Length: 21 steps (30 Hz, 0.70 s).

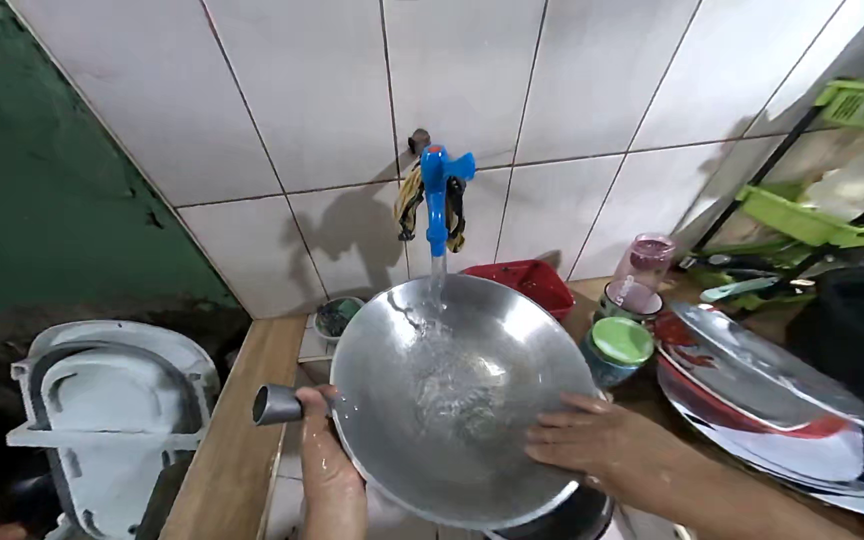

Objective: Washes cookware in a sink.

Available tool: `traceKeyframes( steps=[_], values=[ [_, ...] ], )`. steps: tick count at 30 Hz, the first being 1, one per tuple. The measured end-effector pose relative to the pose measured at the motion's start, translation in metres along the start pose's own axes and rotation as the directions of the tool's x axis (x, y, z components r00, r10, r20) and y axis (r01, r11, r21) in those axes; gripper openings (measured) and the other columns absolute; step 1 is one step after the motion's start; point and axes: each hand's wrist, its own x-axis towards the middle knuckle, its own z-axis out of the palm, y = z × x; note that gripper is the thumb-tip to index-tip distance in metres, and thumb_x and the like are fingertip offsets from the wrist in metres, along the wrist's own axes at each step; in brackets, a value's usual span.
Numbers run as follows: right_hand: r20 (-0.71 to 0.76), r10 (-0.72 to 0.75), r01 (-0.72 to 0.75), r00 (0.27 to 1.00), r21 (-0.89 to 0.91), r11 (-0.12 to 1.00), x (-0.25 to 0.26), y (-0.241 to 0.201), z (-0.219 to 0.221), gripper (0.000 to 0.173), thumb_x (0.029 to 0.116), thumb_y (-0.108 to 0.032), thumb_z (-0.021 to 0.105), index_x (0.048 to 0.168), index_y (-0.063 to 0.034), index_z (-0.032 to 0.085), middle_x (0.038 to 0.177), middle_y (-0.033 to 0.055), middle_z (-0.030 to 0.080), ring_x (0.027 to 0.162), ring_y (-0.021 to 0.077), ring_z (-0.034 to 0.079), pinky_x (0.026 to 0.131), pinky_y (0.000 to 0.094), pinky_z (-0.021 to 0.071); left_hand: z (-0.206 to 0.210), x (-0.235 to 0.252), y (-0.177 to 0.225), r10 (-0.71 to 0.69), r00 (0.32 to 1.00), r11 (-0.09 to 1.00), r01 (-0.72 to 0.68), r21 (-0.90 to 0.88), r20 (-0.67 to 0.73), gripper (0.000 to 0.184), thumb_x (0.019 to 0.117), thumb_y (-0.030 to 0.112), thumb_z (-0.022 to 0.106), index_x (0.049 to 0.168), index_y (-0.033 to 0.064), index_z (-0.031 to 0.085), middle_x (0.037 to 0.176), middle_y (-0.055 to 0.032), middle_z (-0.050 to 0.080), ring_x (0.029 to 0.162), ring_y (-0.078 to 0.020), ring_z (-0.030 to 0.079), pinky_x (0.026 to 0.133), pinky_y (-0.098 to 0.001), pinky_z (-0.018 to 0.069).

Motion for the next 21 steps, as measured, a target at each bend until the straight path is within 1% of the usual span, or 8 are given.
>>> traceKeyframes(
  steps=[2, 5, 8, 10, 12, 14, 17, 21],
  values=[
    [-0.215, -0.129, 0.102, 0.968, -0.134, 0.986, -0.009, 0.006, -0.033, 0.024, 0.0952, -0.016, 0.056, 0.101, -0.0235, 0.078, 0.101, -0.0043, 0.078, 0.1, 0.017, 0.074, 0.096, 0.0453, 0.056, 0.003, -0.005, 0.001, -0.084, 0.995, 0.996, 0.084, -0.002, 0.063, 0.046, 0.1114, 0.042, 0.025, 0.096, 0.0117, 0.056, 0.074, 0.0018, 0.066, 0.069, -0.0078, 0.068, 0.063, -0.0281, 0.061],
    [-0.305, -0.121, 0.112, 0.945, -0.047, 0.993, -0.007, -0.007, -0.096, 0.024, 0.1034, -0.03, 0.052, 0.093, -0.0196, 0.071, 0.08, -0.0017, 0.07, 0.081, 0.0145, 0.066, 0.091, 0.036, 0.0508, 0.007, -0.007, -0.006, -0.321, 0.894, 0.903, 0.389, -0.185, 0.313, 0.051, 0.1054, 0.054, 0.039, 0.098, 0.0133, 0.068, 0.084, -0.0056, 0.074, 0.078, -0.0159, 0.073, 0.07, -0.0369, 0.0635],
    [-0.299, 0.156, -0.064, 0.941, 0.294, 0.954, -0.012, -0.013, -0.142, 0.026, 0.0932, -0.028, 0.07, 0.092, -0.0027, 0.073, 0.084, 0.0051, 0.073, 0.081, 0.0097, 0.068, 0.085, 0.0285, 0.0557, 0.029, -0.005, -0.021, -0.402, 0.854, 0.906, 0.423, 0.009, 0.33, 0.051, 0.1063, 0.055, 0.035, 0.117, 0.0139, 0.064, 0.098, -0.0041, 0.07, 0.09, -0.0164, 0.069, 0.077, -0.0365, 0.059],
    [-0.287, 0.445, -0.243, 0.848, 0.534, 0.81, -0.015, -0.008, -0.156, 0.018, 0.0856, -0.015, 0.075, 0.098, -0.003, 0.07, 0.087, -0.0058, 0.072, 0.081, -0.0028, 0.067, 0.076, 0.0159, 0.0576, 0.047, -0.001, -0.028, -0.421, 0.847, 0.907, 0.4, 0.132, 0.326, 0.051, 0.1082, 0.052, 0.032, 0.126, 0.0126, 0.061, 0.108, -0.0056, 0.068, 0.099, -0.0176, 0.066, 0.085, -0.0373, 0.0561],
    [-0.251, 0.709, -0.4, 0.659, 0.682, 0.612, -0.008, 0.006, -0.16, 0.02, 0.0831, 0.001, 0.067, 0.103, 0.002, 0.065, 0.084, -0.0013, 0.069, 0.076, 0.0018, 0.066, 0.072, 0.0198, 0.057, 0.059, 0.006, -0.034, -0.437, 0.836, 0.889, 0.345, 0.301, 0.331, 0.054, 0.1099, 0.048, 0.03, 0.141, 0.0098, 0.052, 0.127, -0.0097, 0.062, 0.116, -0.0204, 0.059, 0.098, -0.0402, 0.0494],
    [-0.216, 0.818, -0.425, 0.533, 0.767, 0.48, 0.003, 0.034, -0.156, 0.016, 0.0874, -0.002, 0.06, 0.101, -0.0055, 0.066, 0.079, -0.0018, 0.068, 0.069, 0.0044, 0.066, 0.064, 0.0218, 0.0574, 0.062, 0.021, -0.044, -0.432, 0.818, 0.853, 0.235, 0.466, 0.379, 0.054, 0.111, 0.045, 0.031, 0.15, 0.0099, 0.045, 0.14, -0.0125, 0.057, 0.126, -0.0229, 0.056, 0.104, -0.0429, 0.0467],
    [-0.111, 0.864, -0.412, 0.491, 0.844, 0.343, 0.021, 0.078, -0.138, 0.009, 0.0997, -0.003, 0.056, 0.098, -0.003, 0.065, 0.071, 0.0044, 0.064, 0.058, 0.011, 0.06, 0.053, 0.0268, 0.0528, 0.065, 0.04, -0.057, -0.435, 0.829, 0.801, 0.179, 0.571, 0.351, 0.053, 0.1099, 0.045, 0.037, 0.149, 0.011, 0.047, 0.137, -0.0157, 0.059, 0.122, -0.0261, 0.059, 0.103, -0.0458, 0.0484],
    [0.025, 0.882, -0.445, 0.471, 0.87, 0.213, 0.05, 0.125, -0.109, 0.011, 0.1036, -0.008, 0.056, 0.102, 0.0, 0.063, 0.082, 0.0075, 0.065, 0.071, 0.0135, 0.062, 0.067, 0.0319, 0.0551, 0.063, 0.051, -0.055, -0.488, 0.839, 0.794, 0.312, 0.521, 0.242, 0.05, 0.1087, 0.043, 0.045, 0.142, 0.0065, 0.053, 0.13, -0.0194, 0.061, 0.117, -0.0301, 0.06, 0.098, -0.0493, 0.0506]
  ],
)
